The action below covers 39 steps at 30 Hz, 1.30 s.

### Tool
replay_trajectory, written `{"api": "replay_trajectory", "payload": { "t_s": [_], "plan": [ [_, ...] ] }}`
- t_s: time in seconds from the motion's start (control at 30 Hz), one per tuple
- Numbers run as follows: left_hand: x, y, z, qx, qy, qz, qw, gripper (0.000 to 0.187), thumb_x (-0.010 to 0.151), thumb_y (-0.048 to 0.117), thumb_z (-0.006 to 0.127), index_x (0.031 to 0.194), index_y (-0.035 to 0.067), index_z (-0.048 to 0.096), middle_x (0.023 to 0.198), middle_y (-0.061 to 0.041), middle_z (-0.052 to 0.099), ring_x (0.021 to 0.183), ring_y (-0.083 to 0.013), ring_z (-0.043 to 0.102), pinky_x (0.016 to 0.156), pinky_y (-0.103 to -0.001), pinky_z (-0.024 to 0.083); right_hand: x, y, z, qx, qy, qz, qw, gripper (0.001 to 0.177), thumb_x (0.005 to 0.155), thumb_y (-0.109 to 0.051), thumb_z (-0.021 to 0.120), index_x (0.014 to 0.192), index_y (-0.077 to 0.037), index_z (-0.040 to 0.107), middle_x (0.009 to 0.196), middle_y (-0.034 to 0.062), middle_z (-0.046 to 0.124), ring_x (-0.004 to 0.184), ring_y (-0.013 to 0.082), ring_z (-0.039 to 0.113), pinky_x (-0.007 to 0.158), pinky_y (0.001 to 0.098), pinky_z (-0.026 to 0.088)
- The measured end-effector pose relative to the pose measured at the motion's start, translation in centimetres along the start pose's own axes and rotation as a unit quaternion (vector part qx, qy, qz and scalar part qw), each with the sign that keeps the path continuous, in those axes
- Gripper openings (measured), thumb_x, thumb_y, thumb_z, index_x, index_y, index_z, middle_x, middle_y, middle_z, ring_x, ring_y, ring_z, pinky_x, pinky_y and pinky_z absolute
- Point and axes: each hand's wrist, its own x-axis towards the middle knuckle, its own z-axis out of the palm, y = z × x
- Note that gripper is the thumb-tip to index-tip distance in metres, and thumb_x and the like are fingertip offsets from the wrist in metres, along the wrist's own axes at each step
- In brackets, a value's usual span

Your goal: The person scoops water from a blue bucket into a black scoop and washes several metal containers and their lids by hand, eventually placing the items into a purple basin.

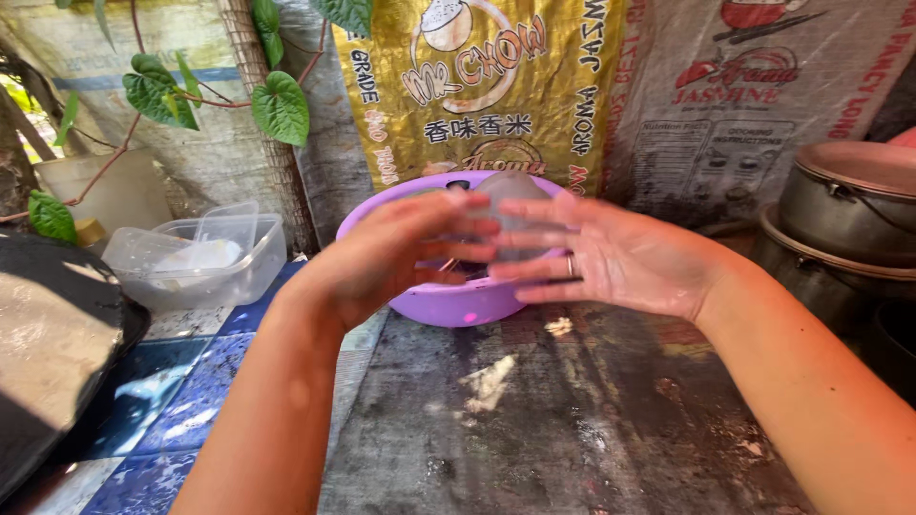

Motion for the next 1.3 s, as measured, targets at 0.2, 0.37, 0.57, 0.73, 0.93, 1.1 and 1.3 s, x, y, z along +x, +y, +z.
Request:
{"api": "replay_trajectory", "payload": {
  "t_s": [0.2, 0.37, 0.57, 0.73, 0.93, 1.1, 1.3],
  "plan": [
    [0.2, -3.3, 1.4, 0.149, 0.161, -0.076, 0.973, 0.072, 0.087, 0.055, 0.064, 0.146, 0.016, 0.054, 0.147, -0.005, 0.062, 0.135, -0.021, 0.057, 0.108, -0.044, 0.04, -0.2, 4.0, -1.6, -0.688, 0.016, 0.278, 0.67, 0.096, 0.071, -0.038, 0.087, 0.157, -0.028, 0.045, 0.149, 0.0069, 0.06, 0.137, 0.0249, 0.056, 0.117, 0.0446, 0.043],
    [-0.5, -2.1, 1.9, -0.074, 0.067, 0.005, 0.995, 0.069, 0.091, 0.047, 0.058, 0.148, 0.008, 0.05, 0.143, -0.017, 0.064, 0.129, -0.0359, 0.063, 0.105, -0.053, 0.048, -2.4, 0.9, -0.9, 0.005, 0.036, 0.015, 0.999, 0.074, 0.097, -0.056, 0.055, 0.157, -0.014, 0.043, 0.146, 0.0137, 0.061, 0.134, 0.0303, 0.058, 0.111, 0.0528, 0.048],
    [-0.8, -2.7, 4.4, 0.216, 0.177, -0.126, 0.952, 0.074, 0.087, 0.055, 0.06, 0.148, 0.017, 0.046, 0.141, -0.01, 0.066, 0.127, -0.0296, 0.066, 0.105, -0.052, 0.048, -2.5, 3.8, -2.7, -0.425, 0.08, 0.21, 0.877, 0.08, 0.091, -0.053, 0.066, 0.155, -0.012, 0.04, 0.143, 0.0142, 0.062, 0.134, 0.0253, 0.06, 0.116, 0.0444, 0.046],
    [-1.1, -1.1, 3.8, -0.011, 0.044, -0.06, 0.997, 0.079, 0.088, 0.06, 0.061, 0.153, 0.018, 0.042, 0.144, -0.009, 0.062, 0.13, -0.0289, 0.064, 0.107, -0.052, 0.048, -4.1, 1.9, -3.2, 0.04, -0.001, 0.033, 0.999, 0.072, 0.096, -0.053, 0.05, 0.157, -0.018, 0.037, 0.15, 0.0187, 0.055, 0.135, 0.0329, 0.057, 0.111, 0.0547, 0.045],
    [0.2, -2.4, 3.8, 0.197, 0.122, -0.107, 0.967, 0.081, 0.09, 0.06, 0.059, 0.158, 0.02, 0.041, 0.148, -0.01, 0.057, 0.131, -0.0342, 0.062, 0.105, -0.057, 0.05, -3.3, 3.7, -1.8, -0.529, 0.088, 0.252, 0.806, 0.079, 0.087, -0.064, 0.055, 0.155, -0.027, 0.039, 0.159, 0.0033, 0.047, 0.146, 0.0232, 0.046, 0.121, 0.0465, 0.036],
    [-1.9, -1.6, 2.7, -0.2, -0.135, 0.056, 0.969, 0.085, 0.096, 0.064, 0.053, 0.161, 0.012, 0.035, 0.156, -0.017, 0.05, 0.142, -0.0372, 0.051, 0.117, -0.056, 0.042, -6.7, 0.1, -2.2, 0.177, -0.138, -0.103, 0.969, 0.086, 0.103, -0.06, 0.046, 0.171, -0.011, 0.024, 0.169, 0.0249, 0.035, 0.152, 0.0356, 0.036, 0.126, 0.058, 0.027],
    [1.7, -2.4, 1.8, 0.339, 0.044, -0.088, 0.936, 0.086, 0.085, 0.074, 0.045, 0.147, 0.015, 0.056, 0.148, -0.007, 0.062, 0.134, -0.0271, 0.059, 0.109, -0.051, 0.046, -3.5, 2.4, -2.3, -0.072, 0.165, 0.027, 0.983, 0.091, 0.084, -0.067, 0.047, 0.158, -0.017, 0.031, 0.156, 0.0227, 0.049, 0.138, 0.0328, 0.053, 0.11, 0.053, 0.041]
  ]
}}
